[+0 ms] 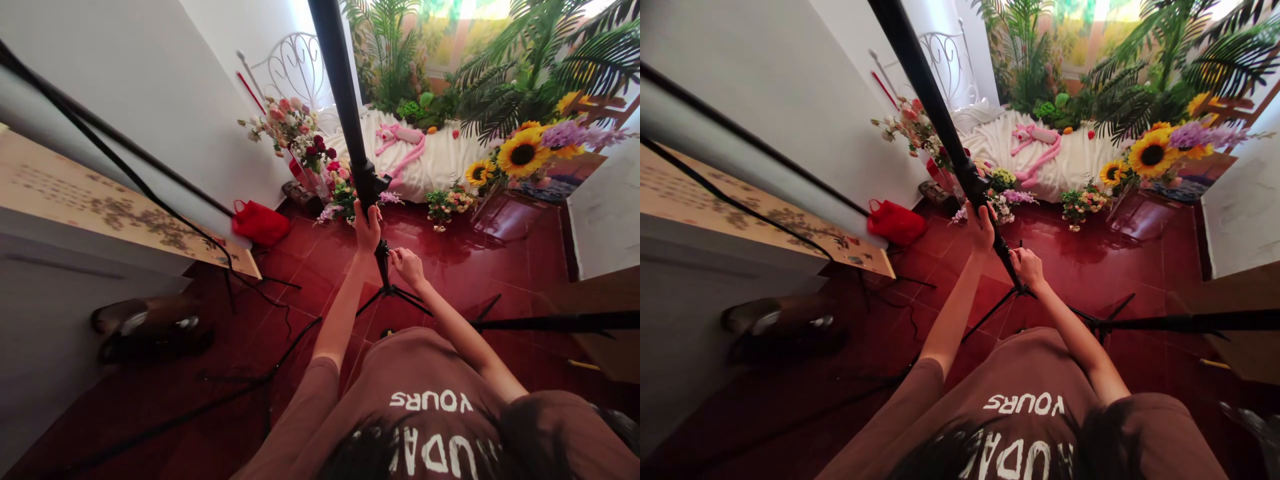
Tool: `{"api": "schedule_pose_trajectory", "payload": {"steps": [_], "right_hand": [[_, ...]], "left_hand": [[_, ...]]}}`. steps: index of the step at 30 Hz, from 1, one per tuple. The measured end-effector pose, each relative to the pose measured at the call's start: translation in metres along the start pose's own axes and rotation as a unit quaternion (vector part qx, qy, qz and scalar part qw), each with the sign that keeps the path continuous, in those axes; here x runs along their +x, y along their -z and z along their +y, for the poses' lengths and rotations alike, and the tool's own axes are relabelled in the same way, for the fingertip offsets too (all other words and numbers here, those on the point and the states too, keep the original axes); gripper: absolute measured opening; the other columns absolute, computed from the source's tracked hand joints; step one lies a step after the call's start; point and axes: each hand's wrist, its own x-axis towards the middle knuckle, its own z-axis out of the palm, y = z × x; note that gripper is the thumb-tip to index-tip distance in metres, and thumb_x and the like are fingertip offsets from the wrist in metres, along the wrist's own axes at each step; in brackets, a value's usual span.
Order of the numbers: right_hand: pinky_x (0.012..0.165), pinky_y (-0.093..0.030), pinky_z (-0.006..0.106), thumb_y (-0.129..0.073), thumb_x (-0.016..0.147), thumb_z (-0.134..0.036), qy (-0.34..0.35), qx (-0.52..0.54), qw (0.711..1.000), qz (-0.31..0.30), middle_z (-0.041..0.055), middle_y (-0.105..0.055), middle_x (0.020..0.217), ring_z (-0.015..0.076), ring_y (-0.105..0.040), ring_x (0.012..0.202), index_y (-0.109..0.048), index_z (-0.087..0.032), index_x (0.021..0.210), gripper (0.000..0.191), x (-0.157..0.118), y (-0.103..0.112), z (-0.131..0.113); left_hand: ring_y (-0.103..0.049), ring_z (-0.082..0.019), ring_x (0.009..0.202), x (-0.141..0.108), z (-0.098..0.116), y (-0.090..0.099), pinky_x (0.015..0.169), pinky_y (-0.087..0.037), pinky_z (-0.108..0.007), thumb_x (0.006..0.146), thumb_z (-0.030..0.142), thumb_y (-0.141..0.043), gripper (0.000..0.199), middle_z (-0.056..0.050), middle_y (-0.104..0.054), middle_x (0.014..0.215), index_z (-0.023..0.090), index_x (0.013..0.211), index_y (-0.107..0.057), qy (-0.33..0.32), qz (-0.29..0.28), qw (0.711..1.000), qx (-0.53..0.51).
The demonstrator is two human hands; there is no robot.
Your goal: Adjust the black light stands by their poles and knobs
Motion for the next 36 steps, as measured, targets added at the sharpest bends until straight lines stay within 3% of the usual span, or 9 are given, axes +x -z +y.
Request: {"api": "schedule_pose_trajectory", "payload": {"steps": [6,10,14,20,26,30,36], "right_hand": [[0.068,-0.036,0.026,-0.053,0.092,-0.041,0.050,-0.013,0.999,0.005,0.0065,-0.059,0.082,0.0199,-0.056,0.080,-0.060,-0.022,0.080,0.024,0.012,0.002,0.006],[0.063,-0.029,0.026,-0.053,0.090,-0.040,0.074,-0.037,0.997,0.000,0.0048,-0.054,0.075,0.0184,-0.051,0.072,-0.056,-0.023,0.072,0.025,0.018,0.005,0.008],[0.061,-0.026,0.026,-0.051,0.091,-0.036,0.082,-0.066,0.994,-0.010,0.0053,-0.054,0.073,0.0181,-0.051,0.071,-0.053,-0.022,0.070,0.025,0.017,0.005,0.003],[0.063,-0.030,0.025,-0.050,0.091,-0.031,0.124,-0.092,0.987,-0.054,0.0045,-0.064,0.070,0.0167,-0.056,0.067,-0.055,-0.022,0.064,0.029,0.028,0.011,0.006],[0.064,-0.041,0.024,-0.035,0.095,-0.037,0.095,0.061,0.981,-0.160,0.0029,-0.067,0.057,0.0149,-0.059,0.056,-0.059,-0.020,0.060,0.046,0.040,0.009,0.018],[0.058,-0.043,0.024,-0.035,0.093,-0.052,0.044,0.137,0.977,-0.156,0.0036,-0.066,0.053,0.0144,-0.057,0.049,-0.058,-0.019,0.061,0.052,0.039,-0.001,0.021],[0.055,-0.044,0.024,-0.040,0.088,-0.070,0.054,0.155,0.970,-0.180,0.0069,-0.069,0.057,0.0156,-0.060,0.052,-0.063,-0.016,0.067,0.062,0.040,0.007,0.018]], "left_hand": [[-0.054,-0.009,0.057,-0.003,-0.003,-0.004,0.060,-0.045,-0.023,0.091,0.066,-0.038,0.047,0.002,-0.055,0.069,0.022,0.096,-0.053,0.018,0.011,1.000,-0.022],[-0.048,-0.009,0.049,-0.026,-0.029,-0.001,0.052,-0.039,-0.022,0.088,0.068,-0.043,0.051,0.004,-0.052,0.060,0.021,0.098,-0.057,0.075,-0.005,0.997,-0.001],[-0.056,-0.011,0.056,-0.052,-0.058,0.003,0.055,-0.040,-0.023,0.083,0.068,-0.054,0.058,0.001,-0.059,0.067,0.019,0.115,-0.056,0.120,-0.003,0.989,0.084],[-0.062,-0.014,0.063,-0.060,-0.070,-0.001,0.060,-0.044,-0.024,0.087,0.064,-0.051,0.057,-0.003,-0.064,0.075,0.019,0.121,-0.054,0.120,0.020,0.986,0.112],[-0.064,-0.016,0.067,-0.061,-0.072,-0.004,0.064,-0.047,-0.025,0.088,0.064,-0.049,0.054,-0.004,-0.065,0.077,0.019,0.117,-0.054,0.099,0.041,0.987,0.121],[-0.067,-0.017,0.076,-0.060,-0.073,-0.002,0.068,-0.049,-0.026,0.087,0.063,-0.053,0.054,-0.006,-0.068,0.086,0.020,0.119,-0.053,0.098,0.024,0.985,0.142],[-0.069,-0.019,0.086,-0.059,-0.072,0.004,0.076,-0.053,-0.029,0.086,0.060,-0.056,0.050,-0.009,-0.070,0.095,0.020,0.116,-0.054,0.091,-0.027,0.987,0.131]]}}
